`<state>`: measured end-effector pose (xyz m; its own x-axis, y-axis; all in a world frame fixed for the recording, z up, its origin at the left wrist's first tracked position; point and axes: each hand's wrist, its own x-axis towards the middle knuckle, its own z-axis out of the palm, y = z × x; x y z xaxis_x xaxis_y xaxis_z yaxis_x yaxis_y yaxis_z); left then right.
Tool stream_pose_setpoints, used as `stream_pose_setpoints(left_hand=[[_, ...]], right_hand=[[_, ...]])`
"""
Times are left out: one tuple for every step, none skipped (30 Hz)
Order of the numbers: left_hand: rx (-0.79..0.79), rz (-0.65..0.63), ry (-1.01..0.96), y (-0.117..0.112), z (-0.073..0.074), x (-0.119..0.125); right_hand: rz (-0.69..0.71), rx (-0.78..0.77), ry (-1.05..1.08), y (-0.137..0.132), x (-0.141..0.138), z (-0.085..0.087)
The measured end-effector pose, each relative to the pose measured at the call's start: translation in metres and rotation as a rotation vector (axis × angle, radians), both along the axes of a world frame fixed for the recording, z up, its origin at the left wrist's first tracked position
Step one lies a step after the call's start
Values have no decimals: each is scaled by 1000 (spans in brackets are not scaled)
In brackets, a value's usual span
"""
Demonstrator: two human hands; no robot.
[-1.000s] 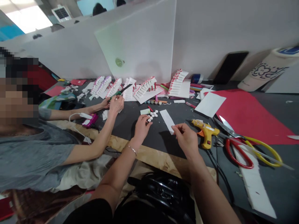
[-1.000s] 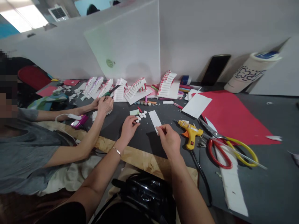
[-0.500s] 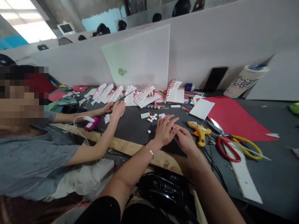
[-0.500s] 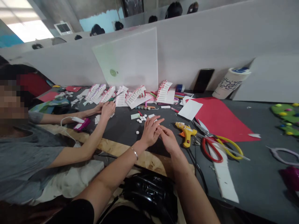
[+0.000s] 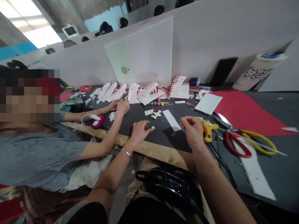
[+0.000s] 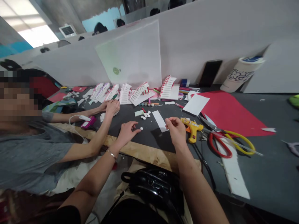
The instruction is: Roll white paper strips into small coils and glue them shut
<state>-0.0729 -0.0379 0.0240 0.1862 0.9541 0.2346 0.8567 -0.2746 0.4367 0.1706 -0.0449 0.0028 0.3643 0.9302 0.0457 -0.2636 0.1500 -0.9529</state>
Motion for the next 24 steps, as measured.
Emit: stream_pose_setpoints(left_hand=[[-25, -15, 40, -2, -5, 2], [-39, -33, 62, -3, -10, 4], [-49, -50, 69, -1, -14, 8], [-56, -65, 65, 2, -17, 11], [-64, -72, 57, 6, -18, 13], [-72, -70, 47, 11, -19, 15], [-81, -63, 38, 16, -19, 16], [-89, -49, 32, 21, -19, 16], [-96, -34, 30, 26, -18, 16], [-101, -22, 32, 31, -17, 16], [-107, -10, 38, 35, -16, 16], [-114, 0, 45, 39, -16, 16], [-122, 6, 53, 42, -15, 16], [-132, 10, 59, 45, -15, 16], [-143, 11, 63, 48, -14, 17], [-155, 12, 66, 51, -13, 17], [-167, 12, 68, 54, -12, 17], [-178, 14, 69, 56, -11, 18], [-187, 18, 72, 59, -10, 18], [-195, 22, 76, 62, -9, 18], [-201, 26, 81, 64, -8, 19], [-206, 31, 84, 67, -7, 19], [-211, 36, 87, 69, -6, 19], [-216, 40, 88, 71, -4, 19]], right_hand=[[25, -31, -7, 0, -1, -1], [47, -59, -10, 1, -1, -1], [65, -83, -8, 1, -1, -2], [75, -99, -3, 1, -2, -2], [78, -108, 1, 2, -2, -3], [78, -113, 9, 2, -2, -3], [81, -117, 24, 3, -1, -3], [85, -118, 47, 4, -1, -4], [88, -115, 78, 4, 0, -4], [90, -107, 112, 5, 0, -4], [89, -95, 146, 5, 0, -5], [85, -80, 175, 5, 1, -5], [83, -62, 194, 6, 1, -5], [82, -41, 206, 6, 1, -6], [82, -19, 212, 6, 2, -6], [84, 3, 210, 6, 2, -6], [81, 21, 204, 6, 2, -6], [76, 31, 195, 6, 2, -6], [66, 32, 186, 7, 2, -6], [53, 23, 177, 7, 2, -6], [40, 10, 172, 7, 2, -6], [30, -3, 169, 7, 2, -6], [26, -13, 166, 7, 1, -5], [30, -20, 161, 7, 1, -5]])
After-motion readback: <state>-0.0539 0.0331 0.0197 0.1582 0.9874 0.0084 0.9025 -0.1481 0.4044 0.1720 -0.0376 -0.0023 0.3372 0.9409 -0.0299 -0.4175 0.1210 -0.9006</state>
